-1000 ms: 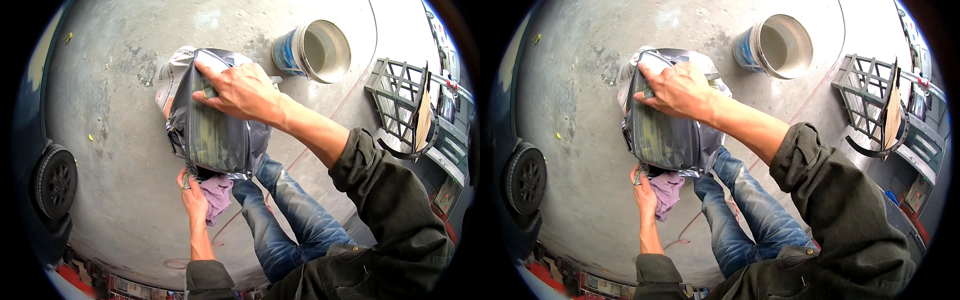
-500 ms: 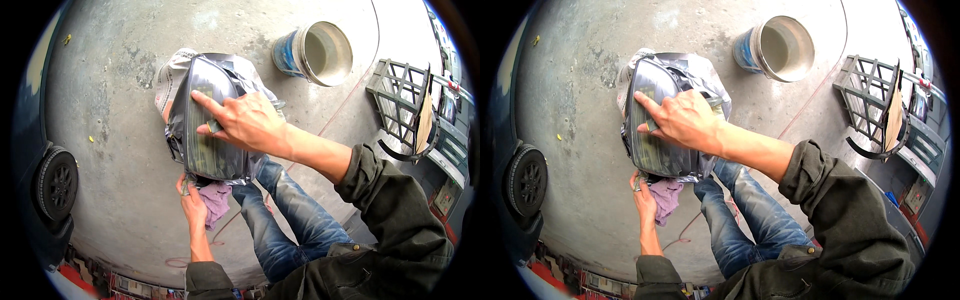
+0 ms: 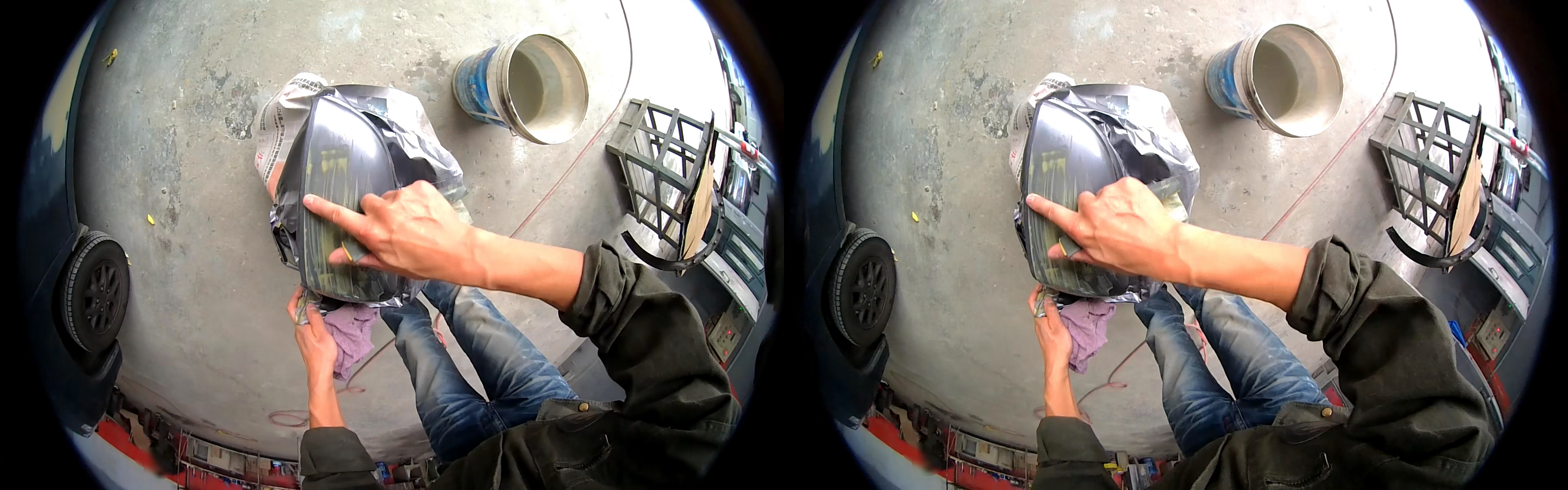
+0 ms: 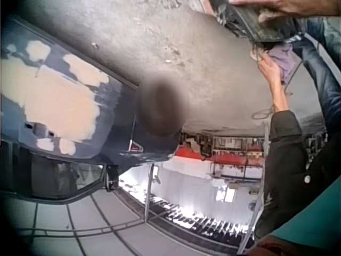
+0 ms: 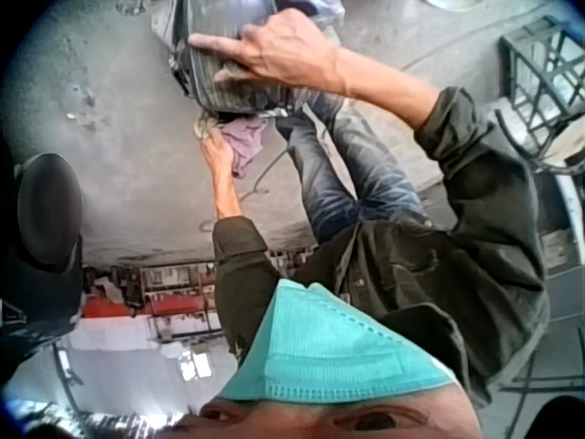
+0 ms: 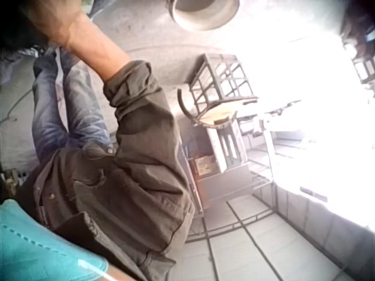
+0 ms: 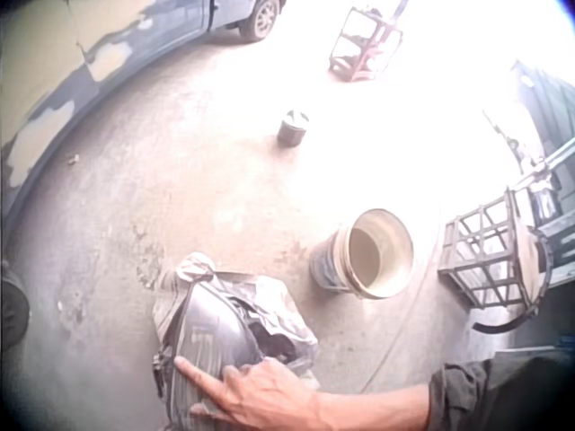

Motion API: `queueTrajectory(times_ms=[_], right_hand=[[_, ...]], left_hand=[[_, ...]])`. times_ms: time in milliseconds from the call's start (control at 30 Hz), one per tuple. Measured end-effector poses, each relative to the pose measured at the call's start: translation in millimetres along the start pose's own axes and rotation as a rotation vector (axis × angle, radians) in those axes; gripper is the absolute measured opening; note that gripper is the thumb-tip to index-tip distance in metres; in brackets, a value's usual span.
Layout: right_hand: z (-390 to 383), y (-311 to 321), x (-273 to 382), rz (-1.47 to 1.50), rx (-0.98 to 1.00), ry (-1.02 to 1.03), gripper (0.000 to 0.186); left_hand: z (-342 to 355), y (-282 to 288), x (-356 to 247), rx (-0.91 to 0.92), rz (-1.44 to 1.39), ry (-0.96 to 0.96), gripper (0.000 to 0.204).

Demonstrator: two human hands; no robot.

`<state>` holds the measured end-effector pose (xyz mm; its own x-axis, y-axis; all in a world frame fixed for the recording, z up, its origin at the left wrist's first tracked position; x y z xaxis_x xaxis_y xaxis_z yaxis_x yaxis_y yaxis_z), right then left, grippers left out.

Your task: The person sands a detached car headlight assembly using a sanding block and water, then wipes the surface with a cloth. The headlight is partially masked with newspaper and plastic wrap to protect surrounding areas.

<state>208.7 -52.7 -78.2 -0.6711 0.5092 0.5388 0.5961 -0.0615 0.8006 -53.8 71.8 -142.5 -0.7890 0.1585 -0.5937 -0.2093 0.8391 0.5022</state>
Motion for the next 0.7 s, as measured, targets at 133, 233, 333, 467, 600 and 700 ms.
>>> queueTrajectory(times_ms=[133, 233, 333, 467, 600, 700], right_hand=[[13.7, 11.4, -26.6, -0.069, -0.138, -0.061, 0.065], [19.7, 12.7, -27.7, -0.094, -0.160, -0.054, 0.065], [15.0, 9.9, -13.5, -0.081, -0.056, -0.027, 0.070], [2.0, 3.3, 7.3, 0.004, 0.014, 0.047, 0.073], [-0.5, 5.3, 10.8, 0.275, -0.001, 0.019, 0.056], [16.7, 18.9, -20.9, 0.487, -0.152, -0.242, 0.045]], left_hand=[[0.2, -1.1, -5.8, 0.024, -0.023, 0.031, 0.042], [1.8, -1.7, -4.3, 0.028, -0.022, 0.010, 0.042], [1.5, 0.0, 2.2, 0.026, 0.004, -0.004, 0.044], [1.2, 0.2, 1.2, 0.017, 0.010, -0.013, 0.045], [1.7, -2.3, -2.1, 0.030, -0.013, 0.005, 0.045], [2.8, -4.9, -1.7, 0.041, -0.024, -0.011, 0.045]])
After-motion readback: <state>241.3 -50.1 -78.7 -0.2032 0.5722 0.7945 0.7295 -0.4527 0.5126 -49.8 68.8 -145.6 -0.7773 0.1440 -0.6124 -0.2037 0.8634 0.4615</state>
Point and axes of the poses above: each hand's wrist, its own z-axis towards the middle knuckle, its own y-axis out of the back of the hand, x = y × z, the point moved 5 cm from there along z, towards the middle knuckle, and after that the axes turned 2 degrees about -y, right-handed, at the moved point
